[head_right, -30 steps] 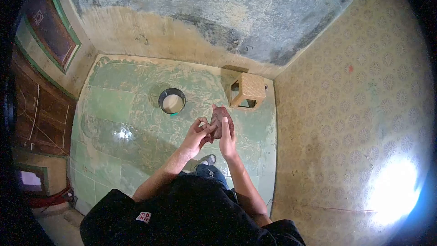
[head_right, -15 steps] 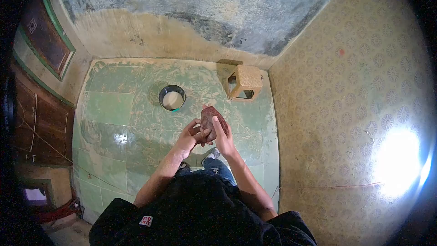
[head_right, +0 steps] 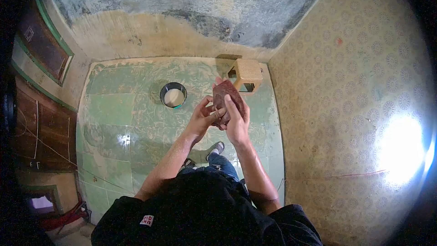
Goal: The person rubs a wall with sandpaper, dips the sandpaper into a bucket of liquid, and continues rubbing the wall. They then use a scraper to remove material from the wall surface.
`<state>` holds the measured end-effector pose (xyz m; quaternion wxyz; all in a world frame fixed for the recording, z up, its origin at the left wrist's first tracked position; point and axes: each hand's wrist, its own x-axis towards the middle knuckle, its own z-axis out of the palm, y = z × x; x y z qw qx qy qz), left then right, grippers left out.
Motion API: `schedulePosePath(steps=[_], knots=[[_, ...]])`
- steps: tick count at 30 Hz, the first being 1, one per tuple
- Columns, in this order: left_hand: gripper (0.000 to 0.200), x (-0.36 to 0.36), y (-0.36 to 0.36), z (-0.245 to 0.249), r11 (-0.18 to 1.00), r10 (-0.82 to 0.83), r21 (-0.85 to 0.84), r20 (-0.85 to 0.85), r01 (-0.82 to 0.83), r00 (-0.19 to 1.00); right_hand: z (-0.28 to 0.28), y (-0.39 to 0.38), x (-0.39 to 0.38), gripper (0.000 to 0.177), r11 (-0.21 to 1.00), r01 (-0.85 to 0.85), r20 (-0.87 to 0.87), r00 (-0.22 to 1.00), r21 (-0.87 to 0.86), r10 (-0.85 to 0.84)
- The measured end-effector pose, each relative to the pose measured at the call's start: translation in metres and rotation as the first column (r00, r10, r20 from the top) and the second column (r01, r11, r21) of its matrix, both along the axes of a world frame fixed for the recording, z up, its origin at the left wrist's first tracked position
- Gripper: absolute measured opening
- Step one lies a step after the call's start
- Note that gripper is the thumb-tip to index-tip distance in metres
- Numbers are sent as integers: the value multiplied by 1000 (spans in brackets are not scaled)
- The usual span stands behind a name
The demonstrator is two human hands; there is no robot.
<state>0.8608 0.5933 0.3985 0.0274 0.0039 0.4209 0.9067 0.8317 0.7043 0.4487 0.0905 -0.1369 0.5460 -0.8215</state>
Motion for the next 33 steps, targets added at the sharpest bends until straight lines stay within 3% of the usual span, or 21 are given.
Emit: schedulePosePath(steps=[4, 6, 7, 11, 12, 15, 21, 25, 27, 31, 33], knots=[[36, 13, -4, -34, 1000, 4, 15, 23, -5, 1000, -15, 0, 12, 34, 977, -79, 155, 987, 198, 48], [41, 28, -12, -50, 998, -53, -19, 69, 55, 996, -28, 9, 12, 36, 917, -292, 189, 951, 272, 246], [42, 38, -17, -52, 997, -75, -27, 91, 77, 993, -32, 2, 16, 38, 923, -349, 167, 932, 160, 323], [38, 71, -46, -95, 991, -134, -15, 90, 136, 987, -43, -3, 26, 40, 819, -550, 201, 832, 167, 518], [38, 74, -48, -96, 991, -129, -15, 93, 131, 987, -46, -7, 27, 40, 816, -554, 203, 829, 165, 522], [35, 82, -51, -80, 981, 179, -101, 123, -168, 976, -50, -21, 33, 39, 804, -583, 226, 804, 118, 550], [29, 89, -58, -93, 936, 351, -19, 33, -350, 936, -43, -33, 37, 39, 760, -640, 224, 762, 117, 607], [24, 92, -61, -97, 903, 423, 50, 72, -427, 903, -46, -38, 44, 42, 726, -660, 181, 751, 190, 635], [19, 94, -63, -107, 875, 483, 4, 49, -484, 874, -46, -42, 51, 41, 762, -581, 45, 802, 286, 595], [16, 100, -65, -103, 862, 505, -81, 67, -500, 861, -48, -44, 58, 40, 772, -568, 24, 809, 285, 587], [15, 102, -63, -95, 801, 578, -166, -39, -576, 815, -56, -42, 57, 41, 754, -573, 55, 806, 322, 589]])
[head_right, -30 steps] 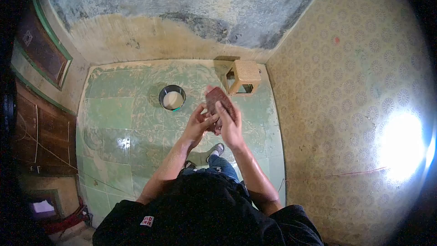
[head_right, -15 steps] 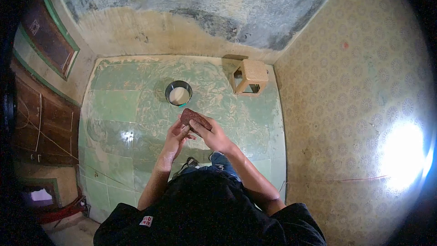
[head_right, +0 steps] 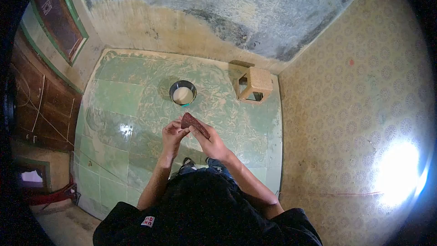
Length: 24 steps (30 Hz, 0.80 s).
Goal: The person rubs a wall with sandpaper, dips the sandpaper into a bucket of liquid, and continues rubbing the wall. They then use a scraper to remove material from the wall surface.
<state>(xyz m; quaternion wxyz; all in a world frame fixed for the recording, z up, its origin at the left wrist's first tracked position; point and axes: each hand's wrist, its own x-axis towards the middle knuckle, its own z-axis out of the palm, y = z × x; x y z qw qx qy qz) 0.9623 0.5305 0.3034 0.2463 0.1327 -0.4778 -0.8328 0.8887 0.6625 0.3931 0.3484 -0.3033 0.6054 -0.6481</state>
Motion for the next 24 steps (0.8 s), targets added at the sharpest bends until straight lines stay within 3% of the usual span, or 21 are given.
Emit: schedulePosePath(steps=[1, 3, 6, 10, 12, 15, 16, 19, 22, 24], knots=[[15, 3, -2, 1, 1000, 7, 2, -2, -7, 1000, 0, 2, 2, 41, 1000, -7, -2, 1000, 2, 7], [18, 9, -7, 1, 951, 74, -298, -41, -83, 996, 5, 5, 2, 42, 996, -36, 43, 999, 82, 33], [21, 20, -9, 3, 957, -3, -291, 64, 22, 998, 10, 4, 2, 42, 990, -107, 18, 994, 95, 106], [22, 29, -8, 4, 937, 40, -350, 140, 12, 989, -4, 2, -1, 43, 986, -149, 90, 986, 80, 142], [24, 34, -13, 3, 923, -14, -359, 333, 140, 943, -9, 3, -4, 43, 975, -189, 136, 976, 121, 172], [23, 42, -21, -4, 885, 3, -423, 423, 195, 906, -19, 1, -8, 42, 965, -236, 196, 957, 111, 212], [20, 44, -24, -21, 929, 25, -353, 360, 112, 933, -25, 0, -12, 42, 964, -241, 142, 964, 108, 225], [18, 61, -40, -37, 966, 114, -257, 394, -10, 912, -43, -1, -32, 42, 974, -201, 133, 973, 101, 187], [17, 71, -56, -33, 952, 261, -267, 443, -152, 858, -60, 6, -60, 40, 986, -138, 154, 981, 97, 122], [17, 78, -68, -29, 936, 295, -315, 464, -155, 835, -66, 7, -77, 38, 992, -86, 137, 988, 94, 73]])
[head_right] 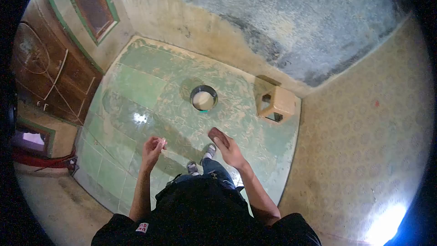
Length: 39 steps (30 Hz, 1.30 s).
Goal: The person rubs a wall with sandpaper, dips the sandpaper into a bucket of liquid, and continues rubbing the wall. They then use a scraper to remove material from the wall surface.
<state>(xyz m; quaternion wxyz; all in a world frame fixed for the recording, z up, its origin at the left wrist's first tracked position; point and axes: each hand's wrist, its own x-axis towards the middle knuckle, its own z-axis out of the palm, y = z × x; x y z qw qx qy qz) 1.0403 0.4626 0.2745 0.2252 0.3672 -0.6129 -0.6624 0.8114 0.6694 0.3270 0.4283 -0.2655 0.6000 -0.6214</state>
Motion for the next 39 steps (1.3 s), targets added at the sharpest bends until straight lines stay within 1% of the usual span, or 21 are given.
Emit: schedulePosePath(steps=[1, 3, 4, 5, 7, 8, 9, 11, 15, 17, 18, 20, 21, 24, 26, 30, 32, 33, 35, 36, 39], knots=[[17, 1, -6, 4, 999, 1, -37, 29, 0, 1000, -5, -1, -9, 38, 1000, -17, 6, 1000, -20, 17], [17, -4, -12, 14, 998, 36, -51, 38, -34, 999, -16, -2, -26, 37, 998, -4, -91, 996, 56, 9], [17, -9, -14, 17, 998, 56, -30, 45, -54, 997, -21, -3, -36, 36, 997, -11, -119, 993, 70, 20], [18, -14, -16, 20, 997, 72, -6, 56, -72, 996, -26, -5, -46, 36, 998, -11, -112, 994, 58, 18], [19, -26, -20, 19, 998, 55, -23, 68, -53, 996, -27, -12, -65, 36, 999, 12, -87, 996, 36, -8], [21, -34, -25, 21, 999, 39, -28, 70, -37, 997, -29, -15, -74, 37, 1000, 2, -32, 999, -12, -3], [21, -43, -29, 28, 999, 37, -42, 75, -34, 997, -27, -18, -83, 37, 1000, 5, -27, 1000, -25, -6], [27, -56, -34, 44, 999, -28, 35, 86, 25, 996, -23, -23, -99, 38, 1000, -17, -6, 1000, 7, 17], [30, -75, -47, 56, 1000, -19, 14, 128, 17, 992, -36, -35, -133, 40, 999, -51, 45, 998, 16, 50], [31, -83, -54, 59, 1000, 6, 26, 132, -9, 991, -53, -38, -148, 44, 996, -80, -16, 997, 33, 80], [31, -86, -57, 60, 999, -3, 34, 149, -2, 989, -57, -41, -154, 44, 997, -73, 2, 997, 39, 73], [34, -89, -61, 60, 994, 41, 101, 59, -47, 997, -64, -45, -165, 42, 995, -71, -84, 994, 66, 76], [34, -92, -64, 60, 993, 32, 112, 67, -40, 997, -60, -49, -168, 42, 995, -64, -76, 995, 77, 69], [34, -99, -81, 52, 985, 90, 142, 88, -102, 992, -49, -69, -179, 41, 997, -12, -62, 998, 80, 17], [32, -102, -99, 44, 982, 85, 165, 71, -96, 994, -45, -83, -185, 41, 993, -5, -19, 1000, 120, 7], [31, -116, -148, 31, 977, 57, 204, 39, -64, 998, -37, -116, -192, 42, 990, 11, -61, 998, 138, -3], [32, -121, -178, 29, 980, 34, 194, 20, -38, 999, -36, -134, -188, 41, 988, 93, -18, 996, 120, -91], [32, -126, -197, 30, 984, 12, 175, 10, -14, 1000, -39, -145, -188, 41, 989, 90, -44, 995, 115, -85], [32, -131, -239, 31, 989, 13, 145, -23, -10, 1000, -49, -164, -189, 42, 981, 137, -134, 984, 137, -119], [32, -130, -257, 29, 992, 8, 124, -20, -5, 1000, -46, -176, -187, 43, 971, 150, -142, 982, 184, -125], [32, -128, -319, 30, 994, 38, 105, -47, -33, 998, -37, -212, -175, 44, 968, 153, -163, 979, 200, -121]])
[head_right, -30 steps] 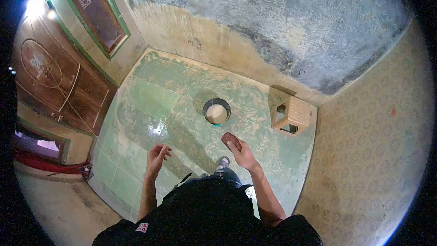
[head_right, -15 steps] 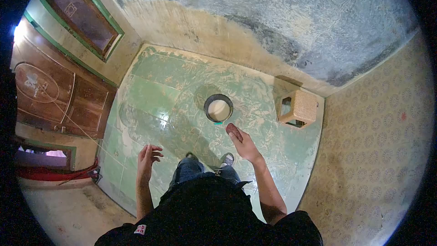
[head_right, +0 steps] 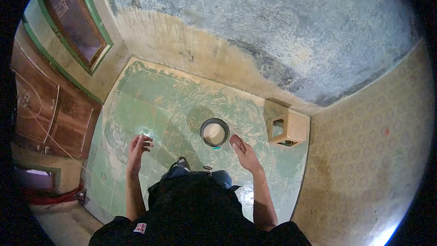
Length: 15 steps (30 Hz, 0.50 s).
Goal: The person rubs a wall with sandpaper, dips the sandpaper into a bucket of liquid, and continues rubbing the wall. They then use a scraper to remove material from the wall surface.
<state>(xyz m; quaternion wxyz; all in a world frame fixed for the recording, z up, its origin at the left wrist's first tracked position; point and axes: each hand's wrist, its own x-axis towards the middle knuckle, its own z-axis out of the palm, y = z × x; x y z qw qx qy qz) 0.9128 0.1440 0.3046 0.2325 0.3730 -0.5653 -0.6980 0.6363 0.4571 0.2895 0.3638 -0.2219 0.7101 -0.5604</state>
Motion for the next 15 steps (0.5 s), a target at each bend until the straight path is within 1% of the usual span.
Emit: schedulePosePath(steps=[1, 2, 3, 4, 6, 7, 8, 10, 12, 15], knots=[[31, 0, -18, 3, 999, 31, 19, -2, -31, 1000, 5, -11, 4, 44, 1000, 15, -3, 1000, -1, -15], [31, 0, -38, 1, 1000, 10, 16, -6, -10, 1000, 11, -21, 6, 44, 999, 3, -31, 1000, 36, -2], [31, 0, -58, -2, 999, 20, 49, -24, -19, 1000, 16, -26, 6, 44, 997, -4, -56, 998, 78, 9], [30, -3, -74, -4, 996, 27, 84, -37, -24, 999, 17, -30, 7, 44, 997, 24, -54, 998, 79, -20], [30, -11, -100, -2, 997, -12, 69, -32, 15, 999, 15, -35, 8, 45, 991, 72, -18, 997, 115, -71], [30, -19, -111, 3, 999, -24, 49, -21, 25, 999, 29, -41, 11, 44, 979, 86, -45, 996, 183, -79], [30, -28, -121, 6, 999, -30, 28, -15, 30, 999, 28, -43, 12, 44, 978, 110, -45, 994, 176, -104], [30, -46, -136, 8, 998, -54, 28, -9, 55, 998, 22, -47, 11, 43, 979, 176, 39, 983, 99, -181], [30, -65, -149, 8, 997, -78, 19, -2, 78, 997, 14, -50, 4, 43, 973, 209, 30, 977, 97, -213], [29, -94, -158, 5, 992, -110, 55, -83, 115, 990, 5, -52, -10, 42, 960, 264, 14, 964, 87, -267]])
